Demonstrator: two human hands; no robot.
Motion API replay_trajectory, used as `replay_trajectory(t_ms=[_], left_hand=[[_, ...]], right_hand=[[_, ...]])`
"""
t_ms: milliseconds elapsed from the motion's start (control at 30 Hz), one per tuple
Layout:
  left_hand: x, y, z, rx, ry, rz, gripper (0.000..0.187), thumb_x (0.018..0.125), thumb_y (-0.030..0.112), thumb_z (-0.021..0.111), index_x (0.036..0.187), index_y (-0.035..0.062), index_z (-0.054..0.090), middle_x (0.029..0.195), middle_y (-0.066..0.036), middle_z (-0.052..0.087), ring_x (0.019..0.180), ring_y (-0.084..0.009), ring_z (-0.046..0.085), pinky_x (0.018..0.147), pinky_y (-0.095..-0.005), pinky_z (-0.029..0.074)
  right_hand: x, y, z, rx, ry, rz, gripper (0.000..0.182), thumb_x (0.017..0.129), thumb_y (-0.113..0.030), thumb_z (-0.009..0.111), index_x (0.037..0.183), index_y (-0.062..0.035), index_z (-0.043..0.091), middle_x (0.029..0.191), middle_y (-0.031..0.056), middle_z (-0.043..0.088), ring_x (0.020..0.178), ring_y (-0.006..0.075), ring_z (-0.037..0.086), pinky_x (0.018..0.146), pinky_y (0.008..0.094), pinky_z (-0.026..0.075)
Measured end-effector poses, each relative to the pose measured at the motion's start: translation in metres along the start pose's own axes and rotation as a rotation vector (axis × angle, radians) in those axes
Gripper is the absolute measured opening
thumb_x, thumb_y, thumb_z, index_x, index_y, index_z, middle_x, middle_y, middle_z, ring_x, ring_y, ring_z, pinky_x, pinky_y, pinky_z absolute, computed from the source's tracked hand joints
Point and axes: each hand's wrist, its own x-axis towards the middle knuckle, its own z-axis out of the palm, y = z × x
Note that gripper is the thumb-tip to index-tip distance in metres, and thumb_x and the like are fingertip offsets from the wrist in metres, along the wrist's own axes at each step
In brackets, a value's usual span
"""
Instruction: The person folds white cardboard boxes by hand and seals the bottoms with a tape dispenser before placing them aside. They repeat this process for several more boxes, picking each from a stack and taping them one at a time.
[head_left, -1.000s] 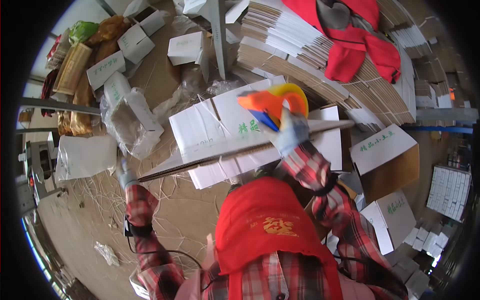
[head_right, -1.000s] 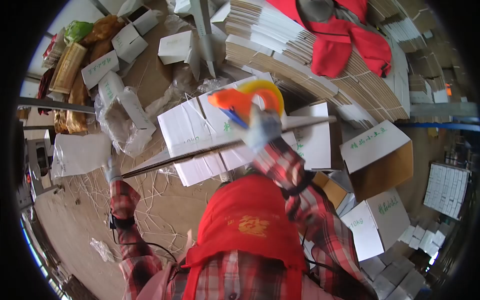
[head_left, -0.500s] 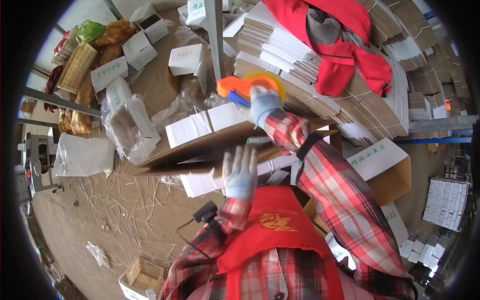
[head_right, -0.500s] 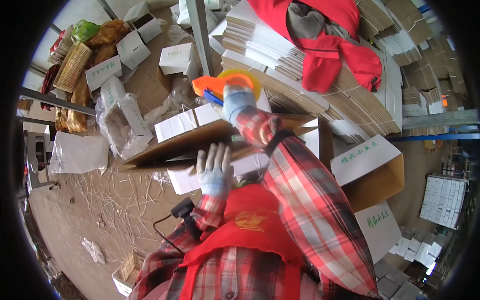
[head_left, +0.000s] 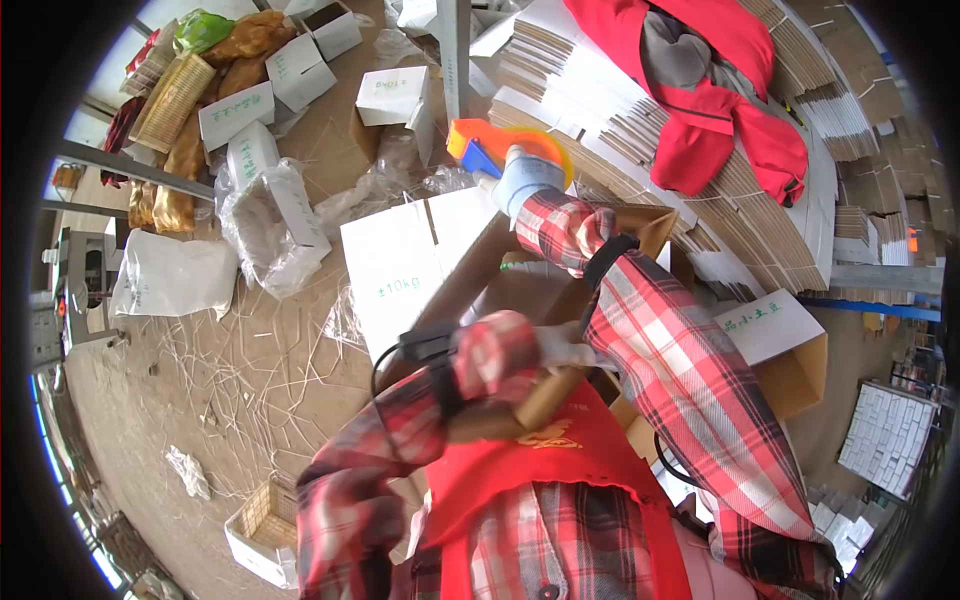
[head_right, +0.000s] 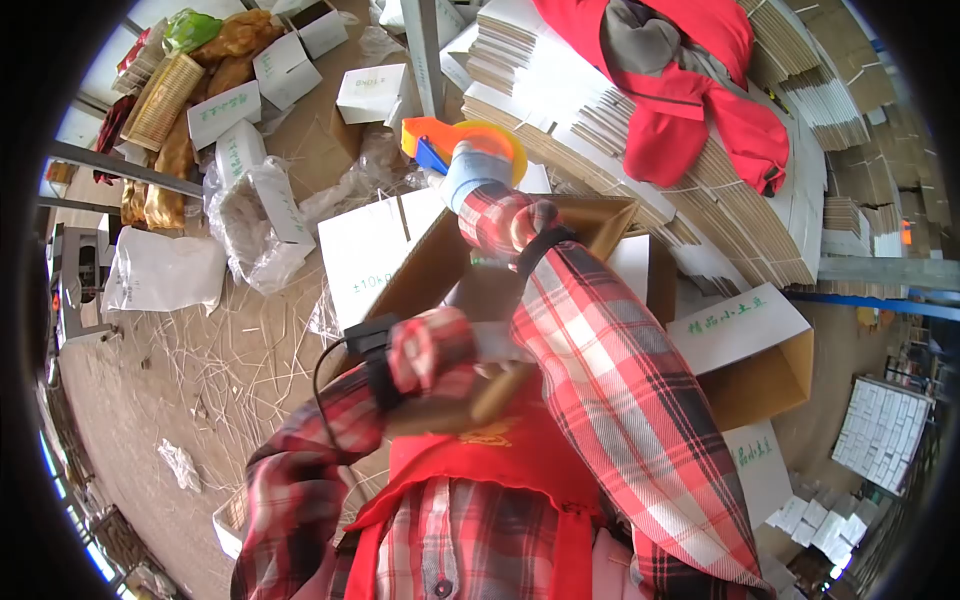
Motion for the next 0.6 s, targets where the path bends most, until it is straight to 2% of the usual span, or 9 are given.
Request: replay_trajectory(t_ms=[100,133,200,267,333,367,400,500,600], left_hand=[[-0.037,0.046,0.033,0.508,0.235,-0.064,0.061,0.075,0.041,0.057,0.125,0.0089,0.042,0.099,-0.016,0.06,0.089,-0.0287,0.059,0.077,-0.0381,0.047],[-0.048,0.052,0.04,0.679,0.279,-0.079,0.053,0.077,0.035,0.054,0.122,0.0083,0.044,0.097,-0.016,0.06,0.086,-0.03,0.06,0.074,-0.0392,0.048],[-0.083,0.034,0.035,1.029,0.261,-0.061,0.033,0.085,0.018,0.045,0.115,0.0051,0.046,0.091,-0.015,0.06,0.075,-0.0315,0.06,0.065,-0.0405,0.049],[-0.136,0.006,0.031,0.94,0.115,-0.348,0.047,0.078,0.013,0.049,0.124,0.0077,0.042,0.106,-0.014,0.059,0.091,-0.0307,0.06,0.075,-0.0401,0.048],[-0.186,0.003,0.022,1.09,0.016,-0.401,0.048,0.08,0.008,0.045,0.127,0.0053,0.039,0.114,-0.014,0.056,0.1,-0.0267,0.057,0.082,-0.0345,0.046],[-0.193,0.014,0.021,0.844,-0.06,-0.461,0.047,0.082,0.014,0.048,0.127,0.0057,0.041,0.119,-0.013,0.054,0.103,-0.0263,0.055,0.086,-0.0345,0.044],[-0.198,0.025,0.016,0.594,-0.127,-0.512,0.046,0.084,0.021,0.05,0.127,0.0062,0.042,0.123,-0.012,0.051,0.107,-0.0259,0.054,0.09,-0.0344,0.042],[-0.165,-0.058,0.01,-0.241,-0.27,-0.288,0.051,0.085,0.035,0.055,0.125,0.0054,0.044,0.125,-0.012,0.05,0.109,-0.0263,0.053,0.092,-0.0347,0.043],[-0.083,-0.047,0.007,-0.221,-0.071,-0.101,0.049,0.085,0.033,0.055,0.125,0.0057,0.045,0.124,-0.011,0.051,0.108,-0.026,0.054,0.09,-0.035,0.044]], right_hand=[[0.011,0.015,0.011,-0.133,0.15,-0.068,0.065,0.07,-0.057,0.06,0.109,-0.0047,0.053,0.1,0.0163,0.062,0.1,0.0317,0.057,0.085,0.0408,0.043],[0.004,0.011,0.0,-0.001,0.098,-0.045,0.061,0.07,-0.054,0.062,0.106,-0.005,0.055,0.099,0.0164,0.062,0.097,0.0317,0.058,0.084,0.0411,0.044],[0.005,0.012,0.0,0.026,0.104,-0.045,0.058,0.069,-0.051,0.066,0.104,-0.005,0.057,0.099,0.017,0.062,0.093,0.0317,0.059,0.081,0.0406,0.045],[0.01,0.013,-0.001,0.058,0.079,0.011,0.059,0.069,-0.051,0.066,0.104,-0.0049,0.057,0.099,0.0172,0.061,0.094,0.0315,0.059,0.081,0.0401,0.045],[0.013,0.026,-0.001,0.097,0.062,0.099,0.06,0.068,-0.052,0.066,0.105,-0.0046,0.057,0.101,0.0176,0.061,0.095,0.032,0.059,0.082,0.0395,0.045],[0.008,0.03,-0.005,0.126,0.043,0.136,0.061,0.068,-0.052,0.066,0.105,-0.0043,0.057,0.102,0.0179,0.061,0.096,0.0324,0.058,0.082,0.0391,0.045],[0.0,0.029,-0.005,0.17,0.164,0.214,0.049,0.073,-0.05,0.061,0.091,-0.0043,0.063,0.087,0.0147,0.064,0.085,0.0309,0.062,0.073,0.0393,0.047],[-0.004,0.048,0.003,0.261,0.157,0.277,0.048,0.074,-0.045,0.062,0.095,-0.0008,0.061,0.089,0.0172,0.064,0.085,0.0315,0.062,0.072,0.0407,0.047],[-0.018,0.062,0.009,0.287,0.249,0.167,0.053,0.071,-0.047,0.065,0.103,-0.0045,0.058,0.093,0.0163,0.063,0.091,0.0299,0.06,0.077,0.0386,0.046]])
